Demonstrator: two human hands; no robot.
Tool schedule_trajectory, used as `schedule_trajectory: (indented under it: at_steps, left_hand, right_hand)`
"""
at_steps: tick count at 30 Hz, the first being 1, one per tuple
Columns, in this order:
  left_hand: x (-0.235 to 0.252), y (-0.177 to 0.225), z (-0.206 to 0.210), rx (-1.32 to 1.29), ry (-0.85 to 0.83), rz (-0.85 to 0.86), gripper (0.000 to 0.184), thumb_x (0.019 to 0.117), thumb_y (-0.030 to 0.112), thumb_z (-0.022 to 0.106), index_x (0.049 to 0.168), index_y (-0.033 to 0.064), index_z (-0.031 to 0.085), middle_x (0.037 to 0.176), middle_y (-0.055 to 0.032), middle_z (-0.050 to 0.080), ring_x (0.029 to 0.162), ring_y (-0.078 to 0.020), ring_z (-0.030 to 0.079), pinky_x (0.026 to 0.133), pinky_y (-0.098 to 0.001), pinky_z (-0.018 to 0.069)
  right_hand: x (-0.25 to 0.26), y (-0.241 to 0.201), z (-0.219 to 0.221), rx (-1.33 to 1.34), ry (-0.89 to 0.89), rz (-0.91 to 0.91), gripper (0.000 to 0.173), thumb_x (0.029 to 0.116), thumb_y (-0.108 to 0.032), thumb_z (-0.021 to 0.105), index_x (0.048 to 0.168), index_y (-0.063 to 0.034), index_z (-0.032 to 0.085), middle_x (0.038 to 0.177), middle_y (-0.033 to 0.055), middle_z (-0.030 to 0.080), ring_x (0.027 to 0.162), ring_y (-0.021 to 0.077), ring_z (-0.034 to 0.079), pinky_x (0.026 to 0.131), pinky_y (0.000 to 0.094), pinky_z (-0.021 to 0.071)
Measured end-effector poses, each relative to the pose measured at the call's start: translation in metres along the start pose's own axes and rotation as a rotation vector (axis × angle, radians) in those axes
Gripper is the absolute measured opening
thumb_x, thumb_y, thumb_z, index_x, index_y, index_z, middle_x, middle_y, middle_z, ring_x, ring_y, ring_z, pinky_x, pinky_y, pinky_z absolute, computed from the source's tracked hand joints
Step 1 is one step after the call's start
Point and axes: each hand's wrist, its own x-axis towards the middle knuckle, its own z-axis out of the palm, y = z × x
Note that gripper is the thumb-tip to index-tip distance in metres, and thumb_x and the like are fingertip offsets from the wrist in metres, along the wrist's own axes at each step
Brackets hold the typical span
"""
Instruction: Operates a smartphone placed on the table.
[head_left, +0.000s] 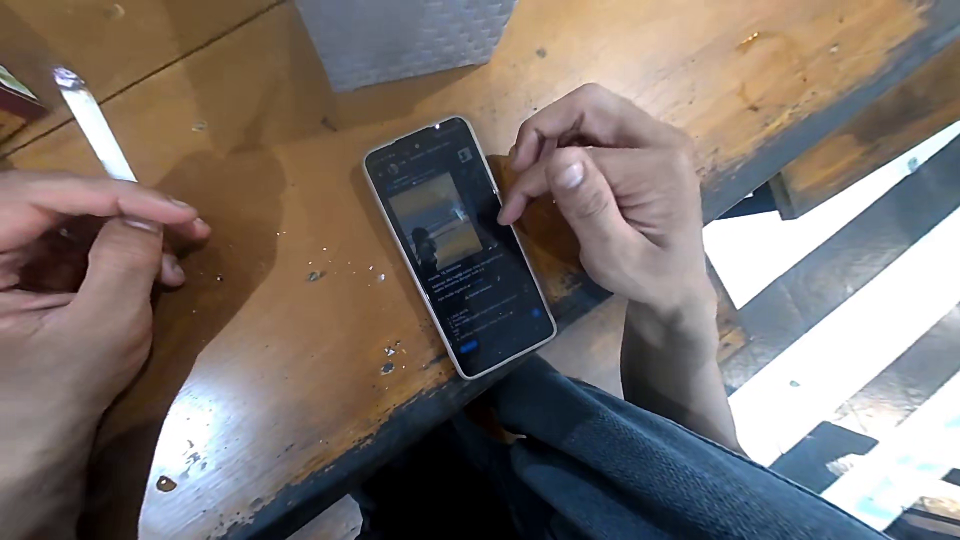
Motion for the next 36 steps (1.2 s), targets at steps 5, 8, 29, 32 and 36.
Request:
schedule_trajectory:
  at_steps: [5, 8, 29, 32, 36]
  left_hand:
    - [0.0008, 0.0028, 0.0022, 0.012, 0.017, 0.02, 0.017, 0.1038, 0.014, 0.052, 0.113, 0.0084, 0.065, 0.099, 0.0048, 0.071, 0.072, 0.0007, 0.061, 0.062, -0.0144, 0.0492]
    - [0.0012, 0.002, 0.0011, 0.015, 0.013, 0.021, 0.017, 0.1039, 0.014, 0.052, 0.113, 0.0092, 0.065, 0.099, 0.0051, 0.071, 0.072, 0.0004, 0.062, 0.062, -0.0149, 0.0503]
    - [0.0014, -0.0031, -0.0002, 0.022, -0.004, 0.075, 0.019, 0.1028, 0.015, 0.051, 0.115, 0.0108, 0.066, 0.102, 0.0059, 0.07, 0.076, 0.0003, 0.063, 0.065, -0.0156, 0.051]
    - [0.0022, -0.0016, 0.0007, 0.018, 0.0, 0.071, 0.019, 0.1026, 0.016, 0.052, 0.115, 0.0114, 0.066, 0.101, 0.0067, 0.071, 0.075, 0.0011, 0.063, 0.064, -0.0144, 0.0507]
    - [-0.001, -0.0053, -0.0012, 0.013, 0.002, 0.052, 0.018, 0.1033, 0.015, 0.052, 0.114, 0.0112, 0.066, 0.101, 0.0065, 0.071, 0.076, 0.0005, 0.064, 0.064, -0.0149, 0.0517]
  right_hand:
    - [-0.0013, -0.0027, -0.0052, 0.037, -0.205, -0.192, 0.042, 0.1027, -0.041, 0.054, 0.084, -0.016, 0.082, 0.116, 0.0123, 0.069, 0.114, 0.0249, 0.057, 0.094, 0.0435, 0.0452]
    - [-0.0025, 0.0017, -0.0056, 0.161, -0.158, -0.212, 0.041, 0.1031, -0.037, 0.055, 0.082, -0.0117, 0.08, 0.113, 0.0142, 0.069, 0.115, 0.0242, 0.058, 0.095, 0.0397, 0.0486]
    - [-0.0055, -0.0044, -0.0038, 0.156, -0.405, -0.337, 0.044, 0.0892, -0.067, 0.059, 0.073, -0.0325, 0.081, 0.137, 0.0, 0.065, 0.139, 0.0325, 0.039, 0.112, 0.0539, 0.0265]
    - [-0.0029, -0.0059, -0.0011, 0.058, -0.374, -0.279, 0.044, 0.0931, -0.065, 0.056, 0.076, -0.0317, 0.081, 0.138, 0.0011, 0.064, 0.138, 0.0321, 0.04, 0.113, 0.0539, 0.0276]
    - [-0.0003, -0.007, -0.0013, 0.001, -0.279, -0.227, 0.044, 0.0952, -0.06, 0.055, 0.082, -0.0277, 0.083, 0.135, 0.0082, 0.064, 0.133, 0.0326, 0.043, 0.109, 0.0513, 0.0314]
